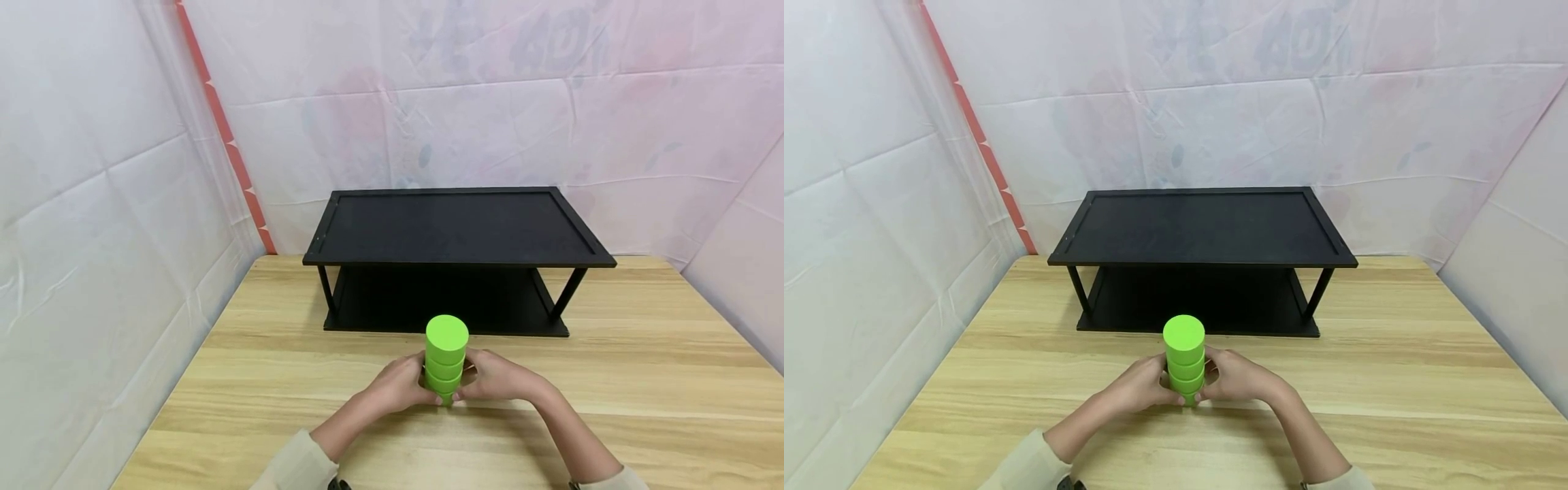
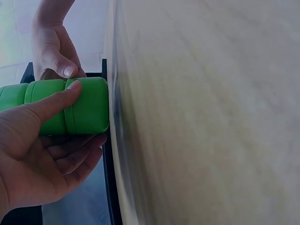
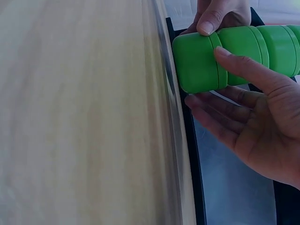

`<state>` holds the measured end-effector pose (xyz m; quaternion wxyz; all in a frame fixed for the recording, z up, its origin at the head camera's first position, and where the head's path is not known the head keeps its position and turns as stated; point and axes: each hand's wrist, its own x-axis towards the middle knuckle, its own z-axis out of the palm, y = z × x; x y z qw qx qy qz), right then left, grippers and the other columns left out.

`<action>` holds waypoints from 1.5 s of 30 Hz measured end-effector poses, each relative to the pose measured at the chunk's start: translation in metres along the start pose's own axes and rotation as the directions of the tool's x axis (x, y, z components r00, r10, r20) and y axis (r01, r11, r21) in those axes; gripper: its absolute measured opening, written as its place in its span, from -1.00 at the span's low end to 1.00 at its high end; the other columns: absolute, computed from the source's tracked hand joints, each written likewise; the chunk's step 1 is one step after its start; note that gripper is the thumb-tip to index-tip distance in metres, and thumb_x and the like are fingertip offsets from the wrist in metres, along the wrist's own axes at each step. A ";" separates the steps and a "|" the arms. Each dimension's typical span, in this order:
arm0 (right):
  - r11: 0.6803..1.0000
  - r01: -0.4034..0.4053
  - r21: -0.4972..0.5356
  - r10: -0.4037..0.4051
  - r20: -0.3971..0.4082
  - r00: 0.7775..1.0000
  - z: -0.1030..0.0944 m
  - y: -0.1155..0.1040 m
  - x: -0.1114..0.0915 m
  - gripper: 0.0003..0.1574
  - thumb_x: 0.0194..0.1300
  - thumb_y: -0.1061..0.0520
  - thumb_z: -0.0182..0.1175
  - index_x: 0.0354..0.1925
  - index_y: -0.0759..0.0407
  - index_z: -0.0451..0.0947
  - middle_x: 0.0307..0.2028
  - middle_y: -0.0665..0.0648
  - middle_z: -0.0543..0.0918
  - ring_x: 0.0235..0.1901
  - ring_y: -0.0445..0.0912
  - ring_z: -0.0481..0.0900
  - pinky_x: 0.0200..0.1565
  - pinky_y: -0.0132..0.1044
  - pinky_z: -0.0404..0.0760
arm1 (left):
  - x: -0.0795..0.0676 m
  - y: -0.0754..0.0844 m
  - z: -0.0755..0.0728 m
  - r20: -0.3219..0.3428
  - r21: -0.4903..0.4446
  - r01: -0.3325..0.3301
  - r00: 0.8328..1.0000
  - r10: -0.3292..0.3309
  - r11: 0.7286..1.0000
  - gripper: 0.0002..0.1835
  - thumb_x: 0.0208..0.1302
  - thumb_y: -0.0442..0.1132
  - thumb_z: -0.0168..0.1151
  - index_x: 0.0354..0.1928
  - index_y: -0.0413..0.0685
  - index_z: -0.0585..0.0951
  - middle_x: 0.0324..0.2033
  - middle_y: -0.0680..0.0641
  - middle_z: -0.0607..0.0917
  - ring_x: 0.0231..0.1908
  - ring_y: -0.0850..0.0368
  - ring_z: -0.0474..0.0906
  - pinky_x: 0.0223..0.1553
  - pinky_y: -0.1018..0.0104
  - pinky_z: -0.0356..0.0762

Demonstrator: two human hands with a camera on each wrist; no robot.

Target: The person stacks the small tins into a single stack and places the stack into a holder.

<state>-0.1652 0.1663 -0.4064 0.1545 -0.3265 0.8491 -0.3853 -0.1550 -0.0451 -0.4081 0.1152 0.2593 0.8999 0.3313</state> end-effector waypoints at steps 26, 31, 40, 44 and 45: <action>0.996 0.007 0.088 -0.004 -0.033 0.999 -0.005 -0.002 0.000 -0.33 -0.01 0.11 0.41 0.03 0.27 0.37 -0.08 0.08 0.52 -0.08 0.03 0.51 -0.03 -0.17 0.49 | 0.003 0.004 -0.009 -0.012 -0.038 -0.013 1.000 0.013 0.999 -0.44 -0.13 -0.21 0.50 -0.03 -0.08 0.49 -0.25 0.07 0.61 -0.28 0.26 0.53 -0.31 0.42 0.48; 0.999 -0.005 0.052 0.007 -0.048 0.999 -0.005 -0.003 0.001 -0.29 -0.03 0.06 0.42 0.05 0.25 0.36 -0.07 0.08 0.51 -0.09 0.02 0.52 -0.05 -0.13 0.50 | 0.004 0.003 -0.011 -0.013 -0.036 -0.020 1.000 0.020 0.999 -0.44 -0.12 -0.21 0.50 -0.01 -0.08 0.49 -0.23 0.07 0.61 -0.25 0.25 0.53 -0.23 0.38 0.48; 0.999 -0.037 0.033 0.039 -0.073 0.997 -0.004 -0.006 0.003 -0.27 -0.04 0.02 0.43 0.05 0.25 0.38 -0.05 0.10 0.51 -0.06 0.03 0.51 -0.03 -0.08 0.48 | 0.004 0.004 -0.013 -0.018 -0.048 -0.012 1.000 0.011 0.999 -0.44 -0.12 -0.20 0.50 -0.03 -0.08 0.48 -0.25 0.06 0.61 -0.26 0.24 0.53 -0.25 0.38 0.48; 0.999 -0.038 0.026 0.040 -0.085 0.996 -0.005 -0.008 0.003 -0.28 -0.04 -0.01 0.43 0.05 0.22 0.40 -0.05 0.07 0.51 -0.06 0.02 0.51 -0.03 -0.07 0.47 | 0.004 0.004 -0.014 -0.026 -0.062 -0.009 1.000 0.007 0.998 -0.46 -0.13 -0.19 0.51 -0.06 -0.09 0.50 -0.27 0.07 0.60 -0.26 0.24 0.53 -0.25 0.39 0.48; 0.999 -0.039 0.024 0.041 -0.089 0.995 -0.005 -0.008 0.003 -0.28 -0.03 -0.02 0.42 0.05 0.22 0.40 -0.06 0.06 0.52 -0.07 0.01 0.51 -0.03 -0.06 0.47 | 0.004 0.004 -0.015 -0.028 -0.066 -0.009 1.000 0.007 0.998 -0.46 -0.13 -0.18 0.51 -0.06 -0.09 0.50 -0.27 0.07 0.60 -0.25 0.23 0.53 -0.24 0.40 0.48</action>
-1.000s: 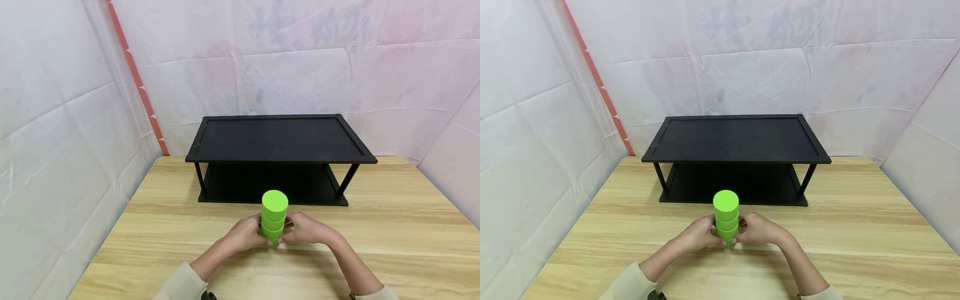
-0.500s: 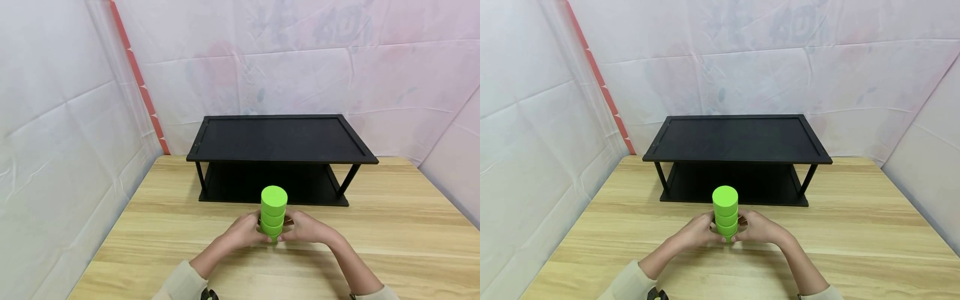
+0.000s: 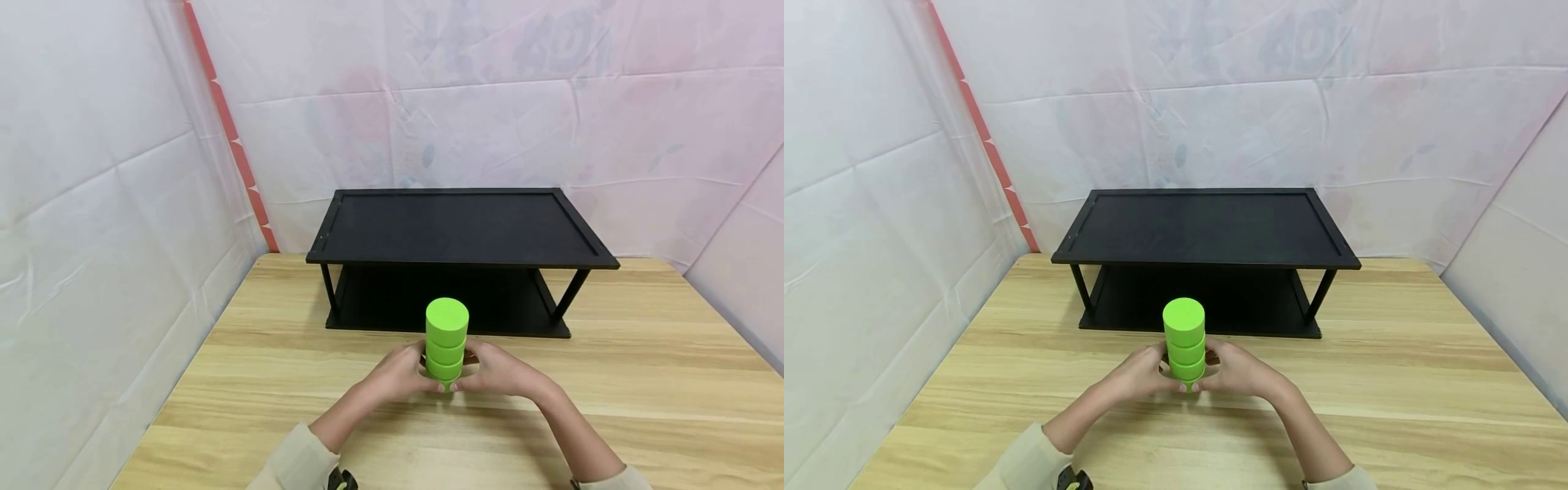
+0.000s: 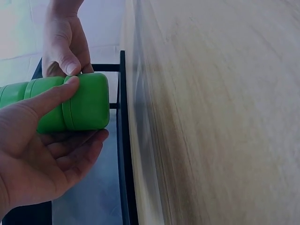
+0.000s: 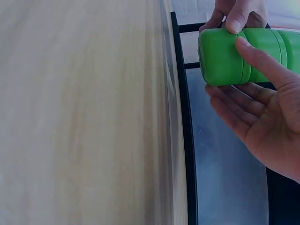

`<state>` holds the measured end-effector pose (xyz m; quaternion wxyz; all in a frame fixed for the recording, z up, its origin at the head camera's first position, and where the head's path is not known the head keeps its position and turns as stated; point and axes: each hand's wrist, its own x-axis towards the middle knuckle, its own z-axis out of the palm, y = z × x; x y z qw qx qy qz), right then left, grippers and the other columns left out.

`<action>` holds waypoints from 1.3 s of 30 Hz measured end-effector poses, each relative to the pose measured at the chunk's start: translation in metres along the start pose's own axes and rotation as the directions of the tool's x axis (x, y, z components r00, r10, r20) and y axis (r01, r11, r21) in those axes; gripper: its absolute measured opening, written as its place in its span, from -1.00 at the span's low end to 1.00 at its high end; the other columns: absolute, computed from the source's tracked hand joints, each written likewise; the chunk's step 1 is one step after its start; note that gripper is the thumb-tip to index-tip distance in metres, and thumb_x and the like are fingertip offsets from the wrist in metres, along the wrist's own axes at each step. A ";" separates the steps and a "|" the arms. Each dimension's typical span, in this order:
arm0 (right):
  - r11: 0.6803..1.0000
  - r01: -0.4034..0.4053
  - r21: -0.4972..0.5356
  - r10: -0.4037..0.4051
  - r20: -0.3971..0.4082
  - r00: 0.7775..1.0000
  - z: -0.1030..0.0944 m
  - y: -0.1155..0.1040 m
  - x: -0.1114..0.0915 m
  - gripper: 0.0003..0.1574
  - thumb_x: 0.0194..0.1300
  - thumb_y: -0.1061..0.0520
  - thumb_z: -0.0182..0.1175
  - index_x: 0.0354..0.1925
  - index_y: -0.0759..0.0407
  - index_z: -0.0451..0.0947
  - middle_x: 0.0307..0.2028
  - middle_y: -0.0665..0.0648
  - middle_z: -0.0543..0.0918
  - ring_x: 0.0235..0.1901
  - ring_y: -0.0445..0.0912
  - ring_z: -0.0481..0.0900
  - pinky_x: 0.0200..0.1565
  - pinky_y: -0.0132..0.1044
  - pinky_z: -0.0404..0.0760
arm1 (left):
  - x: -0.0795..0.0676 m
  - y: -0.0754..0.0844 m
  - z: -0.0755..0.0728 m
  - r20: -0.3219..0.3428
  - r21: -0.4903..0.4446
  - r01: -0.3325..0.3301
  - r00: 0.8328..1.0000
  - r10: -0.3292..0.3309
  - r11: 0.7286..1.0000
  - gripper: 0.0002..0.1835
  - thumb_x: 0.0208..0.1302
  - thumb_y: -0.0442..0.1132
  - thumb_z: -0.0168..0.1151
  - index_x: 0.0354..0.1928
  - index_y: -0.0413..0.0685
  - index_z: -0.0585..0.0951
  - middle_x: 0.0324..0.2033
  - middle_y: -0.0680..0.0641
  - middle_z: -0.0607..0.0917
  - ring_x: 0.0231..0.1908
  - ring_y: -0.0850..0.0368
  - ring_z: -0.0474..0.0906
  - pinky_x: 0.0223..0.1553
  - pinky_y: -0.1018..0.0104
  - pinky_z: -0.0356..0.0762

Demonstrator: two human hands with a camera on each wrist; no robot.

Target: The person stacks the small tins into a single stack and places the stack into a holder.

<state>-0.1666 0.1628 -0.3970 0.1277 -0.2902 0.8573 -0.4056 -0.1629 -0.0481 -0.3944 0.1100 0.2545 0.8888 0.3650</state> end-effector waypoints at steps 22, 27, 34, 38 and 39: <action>1.000 -0.004 0.002 0.004 -0.052 0.999 -0.004 -0.003 -0.004 -0.28 -0.01 -0.10 0.40 0.04 0.20 0.42 -0.09 0.04 0.55 -0.09 0.00 0.53 -0.06 -0.01 0.49 | 0.001 -0.005 -0.002 -0.017 -0.126 -0.028 1.000 0.026 0.992 -0.38 -0.07 -0.08 0.47 0.07 -0.05 0.46 -0.19 0.13 0.56 -0.22 0.28 0.49 -0.23 0.40 0.48; 1.000 -0.006 -0.010 0.005 -0.061 0.998 -0.004 -0.002 -0.005 -0.30 0.00 -0.10 0.39 0.03 0.20 0.42 -0.12 0.02 0.56 -0.10 -0.02 0.53 -0.07 0.00 0.49 | 0.001 -0.005 0.000 -0.035 -0.154 -0.027 0.999 0.022 0.988 -0.39 -0.07 -0.06 0.47 0.04 -0.06 0.48 -0.24 0.15 0.56 -0.26 0.29 0.49 -0.29 0.43 0.48; 1.000 -0.005 -0.016 0.004 -0.070 0.998 -0.004 -0.002 -0.004 -0.29 0.00 -0.09 0.39 0.03 0.20 0.41 -0.13 0.01 0.56 -0.10 -0.03 0.53 -0.06 -0.01 0.49 | 0.002 -0.004 0.001 -0.049 -0.163 -0.020 0.999 0.012 0.986 -0.40 -0.08 -0.06 0.47 0.02 -0.09 0.49 -0.24 0.13 0.57 -0.27 0.29 0.49 -0.30 0.43 0.49; 1.000 -0.014 -0.011 0.013 -0.072 0.997 -0.005 -0.003 -0.003 -0.28 -0.01 -0.10 0.40 0.04 0.19 0.41 -0.13 0.00 0.57 -0.10 -0.04 0.53 -0.06 -0.02 0.48 | 0.002 -0.004 0.000 -0.053 -0.163 -0.017 0.999 0.008 0.986 -0.40 -0.08 -0.06 0.47 0.02 -0.08 0.49 -0.24 0.13 0.57 -0.26 0.28 0.49 -0.31 0.43 0.49; 1.000 -0.012 -0.013 0.011 -0.071 0.997 -0.005 -0.003 -0.003 -0.29 -0.01 -0.10 0.39 0.04 0.20 0.41 -0.13 0.01 0.57 -0.10 -0.04 0.53 -0.06 -0.02 0.49 | 0.002 -0.004 0.000 -0.055 -0.162 -0.017 0.998 0.008 0.987 -0.40 -0.08 -0.06 0.47 0.02 -0.08 0.49 -0.24 0.13 0.57 -0.26 0.28 0.49 -0.31 0.43 0.49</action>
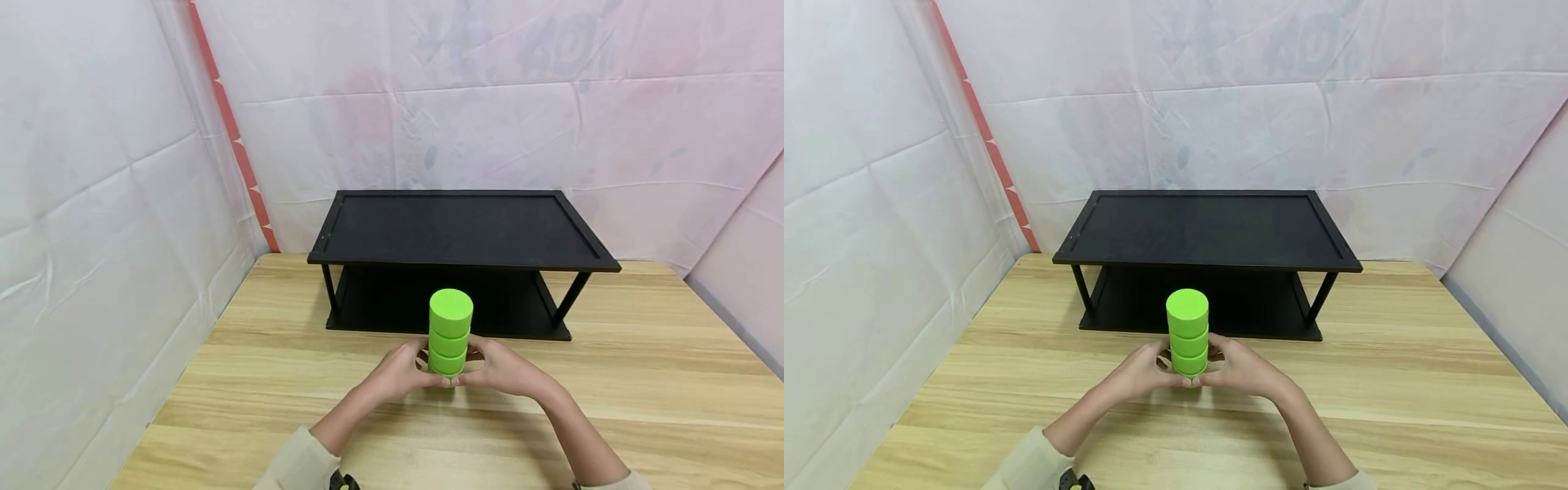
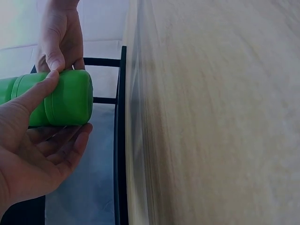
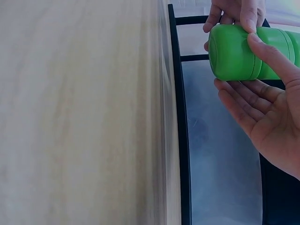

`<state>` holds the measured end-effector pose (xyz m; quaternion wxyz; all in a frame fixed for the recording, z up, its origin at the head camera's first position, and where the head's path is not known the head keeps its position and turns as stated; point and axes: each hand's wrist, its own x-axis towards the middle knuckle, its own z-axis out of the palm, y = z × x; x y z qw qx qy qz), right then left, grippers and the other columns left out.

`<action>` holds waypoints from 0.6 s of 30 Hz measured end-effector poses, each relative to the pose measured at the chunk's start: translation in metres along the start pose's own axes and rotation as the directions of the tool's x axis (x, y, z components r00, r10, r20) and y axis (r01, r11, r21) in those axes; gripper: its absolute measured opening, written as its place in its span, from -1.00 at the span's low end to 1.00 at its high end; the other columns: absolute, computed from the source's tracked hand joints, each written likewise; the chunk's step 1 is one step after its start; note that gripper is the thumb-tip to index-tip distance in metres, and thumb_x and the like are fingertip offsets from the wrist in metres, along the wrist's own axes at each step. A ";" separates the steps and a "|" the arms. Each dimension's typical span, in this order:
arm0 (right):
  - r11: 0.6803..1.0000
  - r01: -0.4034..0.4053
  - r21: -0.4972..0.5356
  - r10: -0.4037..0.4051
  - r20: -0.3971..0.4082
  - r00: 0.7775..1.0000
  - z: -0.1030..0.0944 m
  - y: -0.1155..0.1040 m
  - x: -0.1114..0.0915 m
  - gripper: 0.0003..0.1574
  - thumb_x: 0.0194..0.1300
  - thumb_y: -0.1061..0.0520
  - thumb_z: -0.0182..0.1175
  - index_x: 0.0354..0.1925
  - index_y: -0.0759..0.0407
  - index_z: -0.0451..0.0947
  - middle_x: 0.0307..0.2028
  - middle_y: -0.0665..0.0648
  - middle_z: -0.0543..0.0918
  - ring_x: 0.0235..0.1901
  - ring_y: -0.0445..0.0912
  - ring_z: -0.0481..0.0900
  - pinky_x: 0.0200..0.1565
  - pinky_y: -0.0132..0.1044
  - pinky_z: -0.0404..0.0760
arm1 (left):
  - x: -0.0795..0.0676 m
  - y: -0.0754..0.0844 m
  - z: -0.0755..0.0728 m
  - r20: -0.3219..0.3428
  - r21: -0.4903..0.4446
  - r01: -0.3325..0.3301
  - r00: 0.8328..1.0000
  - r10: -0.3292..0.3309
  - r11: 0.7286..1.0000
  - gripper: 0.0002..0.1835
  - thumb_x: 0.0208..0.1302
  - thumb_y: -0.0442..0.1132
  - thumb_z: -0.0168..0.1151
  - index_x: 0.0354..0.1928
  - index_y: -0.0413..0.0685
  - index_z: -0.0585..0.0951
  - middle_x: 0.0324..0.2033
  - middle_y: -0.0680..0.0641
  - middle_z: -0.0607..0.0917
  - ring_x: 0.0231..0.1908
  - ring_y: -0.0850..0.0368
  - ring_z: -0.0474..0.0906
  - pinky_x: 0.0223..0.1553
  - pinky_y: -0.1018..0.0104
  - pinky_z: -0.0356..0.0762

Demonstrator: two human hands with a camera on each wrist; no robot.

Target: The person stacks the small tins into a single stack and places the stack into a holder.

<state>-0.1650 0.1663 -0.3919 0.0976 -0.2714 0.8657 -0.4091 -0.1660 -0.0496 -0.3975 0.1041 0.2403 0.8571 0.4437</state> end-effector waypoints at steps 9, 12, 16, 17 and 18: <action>0.999 0.028 0.015 -0.028 -0.001 1.000 -0.002 -0.002 -0.001 -0.26 0.03 -0.11 0.37 0.07 0.24 0.40 -0.07 0.08 0.54 -0.08 0.02 0.51 -0.06 0.02 0.48 | 0.000 0.001 -0.001 -0.008 0.014 -0.015 1.000 0.015 1.000 -0.42 -0.05 -0.03 0.45 0.02 -0.06 0.49 -0.22 0.13 0.57 -0.22 0.26 0.49 -0.29 0.43 0.49; 0.999 0.041 0.023 -0.041 -0.003 0.999 -0.002 -0.003 -0.002 -0.28 0.03 -0.11 0.37 0.07 0.21 0.40 -0.05 0.07 0.53 -0.06 0.02 0.51 -0.05 0.00 0.48 | 0.001 0.001 -0.002 -0.012 0.015 -0.023 1.000 0.024 1.000 -0.41 -0.05 -0.03 0.45 0.03 -0.06 0.49 -0.20 0.13 0.57 -0.22 0.26 0.49 -0.30 0.43 0.49; 0.998 0.061 0.020 -0.060 -0.013 0.998 -0.003 -0.004 -0.002 -0.30 0.03 -0.11 0.37 0.06 0.20 0.42 -0.05 0.05 0.54 -0.07 0.00 0.51 -0.05 -0.03 0.49 | 0.002 0.002 -0.003 -0.014 0.016 -0.029 0.999 0.029 0.999 -0.40 -0.05 -0.04 0.45 0.05 -0.07 0.49 -0.19 0.12 0.58 -0.21 0.26 0.49 -0.31 0.44 0.49; 0.998 0.064 0.019 -0.064 -0.015 0.998 -0.003 -0.004 -0.002 -0.30 0.03 -0.11 0.37 0.06 0.20 0.42 -0.05 0.05 0.54 -0.07 -0.01 0.51 -0.05 -0.04 0.49 | 0.002 0.002 -0.003 -0.014 0.012 -0.029 0.999 0.030 0.999 -0.40 -0.05 -0.04 0.45 0.05 -0.07 0.49 -0.19 0.11 0.58 -0.21 0.26 0.49 -0.31 0.44 0.49; 0.997 0.069 0.018 -0.068 -0.017 0.998 -0.003 -0.003 -0.002 -0.30 0.03 -0.11 0.37 0.06 0.20 0.42 -0.06 0.05 0.54 -0.07 -0.01 0.52 -0.05 -0.03 0.49 | 0.002 0.002 -0.003 -0.013 0.010 -0.028 1.000 0.028 1.000 -0.40 -0.05 -0.03 0.45 0.05 -0.07 0.49 -0.19 0.12 0.57 -0.21 0.26 0.49 -0.31 0.44 0.49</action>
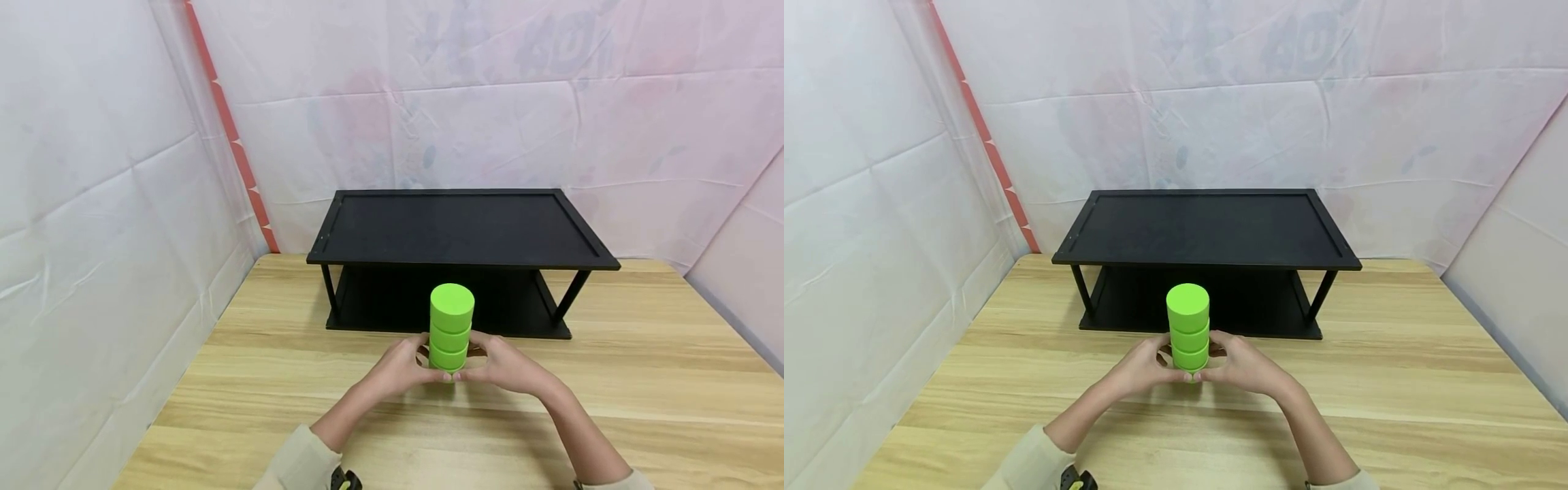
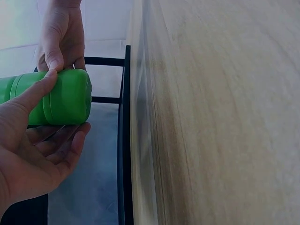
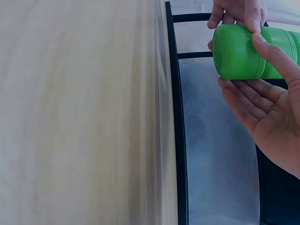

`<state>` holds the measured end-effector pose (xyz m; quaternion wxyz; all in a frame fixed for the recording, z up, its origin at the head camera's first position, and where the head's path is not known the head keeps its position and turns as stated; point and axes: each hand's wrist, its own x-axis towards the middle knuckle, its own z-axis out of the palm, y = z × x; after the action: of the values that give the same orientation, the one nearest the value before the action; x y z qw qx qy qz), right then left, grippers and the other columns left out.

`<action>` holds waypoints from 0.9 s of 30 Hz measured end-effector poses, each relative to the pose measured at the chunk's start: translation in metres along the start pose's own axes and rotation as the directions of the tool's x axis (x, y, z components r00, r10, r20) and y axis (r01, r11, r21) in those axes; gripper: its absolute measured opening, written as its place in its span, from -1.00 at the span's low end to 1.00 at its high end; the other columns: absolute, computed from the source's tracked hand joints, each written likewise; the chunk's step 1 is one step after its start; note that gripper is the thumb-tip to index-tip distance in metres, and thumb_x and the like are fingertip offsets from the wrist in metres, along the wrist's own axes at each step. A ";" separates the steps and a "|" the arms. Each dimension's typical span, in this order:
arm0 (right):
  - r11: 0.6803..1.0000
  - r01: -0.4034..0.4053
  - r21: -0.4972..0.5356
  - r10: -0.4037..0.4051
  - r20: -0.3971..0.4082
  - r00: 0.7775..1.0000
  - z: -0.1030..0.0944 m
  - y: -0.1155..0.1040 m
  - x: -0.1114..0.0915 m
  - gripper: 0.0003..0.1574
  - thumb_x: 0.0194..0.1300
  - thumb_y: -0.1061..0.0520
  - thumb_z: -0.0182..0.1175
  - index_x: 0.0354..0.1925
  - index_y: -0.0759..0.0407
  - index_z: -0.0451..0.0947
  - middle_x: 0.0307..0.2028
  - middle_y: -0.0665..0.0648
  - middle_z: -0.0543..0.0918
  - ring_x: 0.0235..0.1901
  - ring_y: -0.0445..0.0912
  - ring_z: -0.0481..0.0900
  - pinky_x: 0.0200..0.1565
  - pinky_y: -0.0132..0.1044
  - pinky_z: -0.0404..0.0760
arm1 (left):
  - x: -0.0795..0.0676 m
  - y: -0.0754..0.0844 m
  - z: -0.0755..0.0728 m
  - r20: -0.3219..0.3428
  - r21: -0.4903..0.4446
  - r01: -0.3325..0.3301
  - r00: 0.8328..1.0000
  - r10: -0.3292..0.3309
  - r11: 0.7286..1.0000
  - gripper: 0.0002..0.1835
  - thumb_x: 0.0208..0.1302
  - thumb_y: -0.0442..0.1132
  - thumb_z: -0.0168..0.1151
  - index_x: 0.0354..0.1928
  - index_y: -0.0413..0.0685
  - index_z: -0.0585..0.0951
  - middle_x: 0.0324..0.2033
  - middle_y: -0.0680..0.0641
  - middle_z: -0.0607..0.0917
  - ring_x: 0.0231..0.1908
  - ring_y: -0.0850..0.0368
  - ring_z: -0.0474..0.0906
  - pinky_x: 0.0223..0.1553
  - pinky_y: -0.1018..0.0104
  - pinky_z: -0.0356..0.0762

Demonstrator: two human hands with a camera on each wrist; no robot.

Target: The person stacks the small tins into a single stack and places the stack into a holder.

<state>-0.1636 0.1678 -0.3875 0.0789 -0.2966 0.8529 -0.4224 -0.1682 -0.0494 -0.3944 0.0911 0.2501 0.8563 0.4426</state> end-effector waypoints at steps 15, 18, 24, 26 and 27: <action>1.000 0.025 0.003 -0.025 -0.022 0.999 -0.004 0.002 0.001 -0.35 0.06 -0.04 0.36 0.08 0.15 0.42 -0.06 0.01 0.55 -0.07 -0.02 0.52 -0.07 -0.05 0.50 | 0.003 0.001 -0.001 -0.011 -0.035 0.017 1.000 -0.017 0.999 -0.37 -0.09 -0.04 0.48 0.03 -0.13 0.50 -0.23 0.10 0.57 -0.21 0.19 0.50 -0.31 0.43 0.49; 1.000 0.022 0.003 -0.021 -0.021 1.000 -0.004 0.000 0.002 -0.36 0.06 -0.05 0.36 0.07 0.15 0.42 -0.07 0.01 0.55 -0.08 -0.03 0.52 -0.08 -0.05 0.50 | 0.004 0.001 -0.002 -0.016 -0.039 0.018 1.000 -0.019 0.999 -0.38 -0.10 -0.05 0.48 0.02 -0.14 0.50 -0.23 0.09 0.57 -0.22 0.19 0.50 -0.31 0.43 0.49; 1.000 0.025 -0.017 -0.026 -0.010 1.000 -0.008 -0.001 0.003 -0.34 0.08 -0.08 0.34 0.06 0.22 0.43 -0.07 0.07 0.56 -0.09 -0.01 0.53 -0.09 -0.02 0.51 | 0.005 0.002 -0.004 -0.013 -0.049 0.011 1.000 -0.011 0.999 -0.41 -0.06 -0.04 0.46 0.02 -0.11 0.51 -0.22 0.09 0.57 -0.21 0.20 0.50 -0.30 0.42 0.49; 1.000 0.023 -0.019 -0.023 -0.010 1.000 -0.009 -0.002 0.004 -0.33 0.07 -0.09 0.34 0.05 0.23 0.43 -0.07 0.07 0.56 -0.09 -0.01 0.53 -0.09 0.00 0.50 | 0.006 0.002 -0.005 -0.015 -0.046 0.006 1.000 -0.006 0.999 -0.41 -0.06 -0.02 0.45 0.02 -0.10 0.51 -0.21 0.09 0.57 -0.19 0.17 0.51 -0.30 0.42 0.49; 1.000 0.021 -0.018 -0.021 -0.009 1.000 -0.010 -0.003 0.005 -0.33 0.07 -0.08 0.35 0.05 0.23 0.43 -0.07 0.07 0.56 -0.09 -0.01 0.53 -0.09 0.01 0.50 | 0.006 0.002 -0.006 -0.015 -0.043 0.002 1.000 -0.003 0.999 -0.41 -0.06 -0.02 0.45 0.02 -0.09 0.51 -0.21 0.09 0.57 -0.18 0.16 0.51 -0.29 0.41 0.49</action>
<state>-0.1701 0.1701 -0.3785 0.0676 -0.3044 0.8537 -0.4171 -0.1750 -0.0492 -0.3886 0.0904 0.2436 0.8474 0.4629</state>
